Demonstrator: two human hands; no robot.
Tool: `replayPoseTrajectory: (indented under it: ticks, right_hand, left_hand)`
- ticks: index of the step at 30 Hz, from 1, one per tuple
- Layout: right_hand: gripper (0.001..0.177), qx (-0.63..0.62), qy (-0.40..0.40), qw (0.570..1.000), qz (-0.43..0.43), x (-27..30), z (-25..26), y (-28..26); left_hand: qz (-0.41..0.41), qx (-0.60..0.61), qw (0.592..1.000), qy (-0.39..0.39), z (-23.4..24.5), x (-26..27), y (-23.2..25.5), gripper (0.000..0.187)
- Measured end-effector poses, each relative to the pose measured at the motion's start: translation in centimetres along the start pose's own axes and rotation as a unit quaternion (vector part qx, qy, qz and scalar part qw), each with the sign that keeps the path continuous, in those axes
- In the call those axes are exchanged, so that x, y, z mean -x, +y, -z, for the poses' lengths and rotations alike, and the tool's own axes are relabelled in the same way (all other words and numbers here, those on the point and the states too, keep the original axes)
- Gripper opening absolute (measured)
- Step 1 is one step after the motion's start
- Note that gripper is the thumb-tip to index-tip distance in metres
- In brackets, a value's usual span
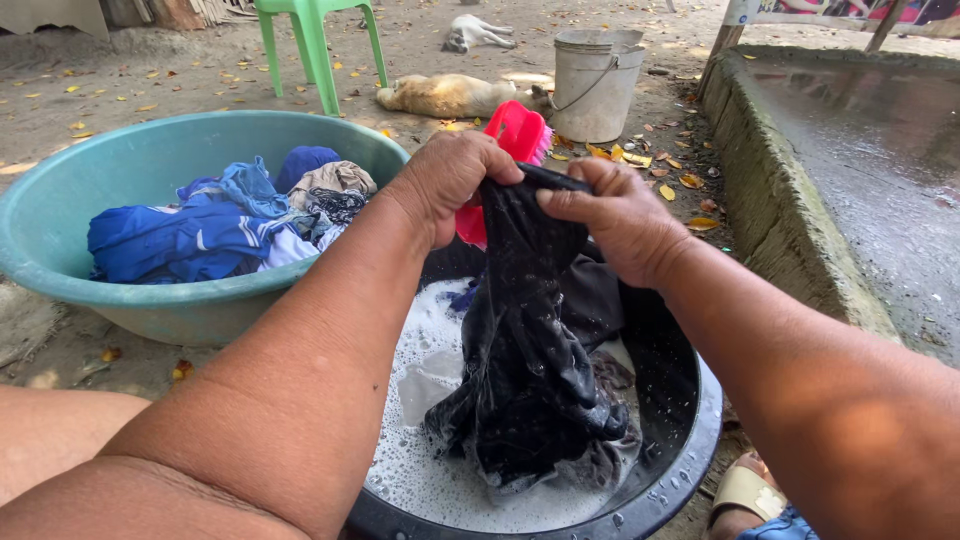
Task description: The person washes black clothing by hand in a basin of soapy water using a red brush, repeatedly scrubbing different sections of the garment and lifting it to check progress.
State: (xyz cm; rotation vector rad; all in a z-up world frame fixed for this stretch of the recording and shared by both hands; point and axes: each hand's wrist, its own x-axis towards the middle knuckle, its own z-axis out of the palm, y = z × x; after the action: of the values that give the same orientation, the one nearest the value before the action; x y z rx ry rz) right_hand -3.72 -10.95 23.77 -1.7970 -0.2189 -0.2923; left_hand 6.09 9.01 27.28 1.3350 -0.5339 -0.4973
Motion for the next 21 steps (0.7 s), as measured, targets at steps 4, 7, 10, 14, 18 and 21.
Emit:
replayPoseTrajectory:
  ticks: [4,7,10,14,18,21]
  right_hand:
    - [0.02,-0.079,-0.066,0.982,-0.155,1.5,-1.6,0.4]
    - [0.026,-0.005,-0.123,0.964,-0.236,2.6,-1.3,0.9]
    - [0.029,0.072,-0.148,0.959,-0.232,2.3,-0.7,1.2]
    - [0.031,0.158,-0.041,0.955,-0.248,1.9,0.9,0.8]
    - [0.039,0.104,-0.001,0.978,-0.178,1.0,4.5,-1.3]
    - [0.045,0.221,-0.054,0.945,-0.235,0.8,4.7,-1.3]
  left_hand:
    - [0.036,0.073,0.996,0.03,-0.1,0.1,0.3,0.007]
    - [0.05,0.084,0.995,0.026,-0.3,0.0,0.7,0.008]
    - [0.034,0.121,0.991,0.043,-0.2,-0.2,1.9,0.01]
    - [0.014,0.166,0.986,0.031,1.0,-0.7,3.9,0.012]
    - [-0.031,0.183,0.983,0.01,3.6,-0.8,4.5,0.013]
    - [-0.026,0.202,0.979,0.029,5.0,-1.1,3.9,0.014]
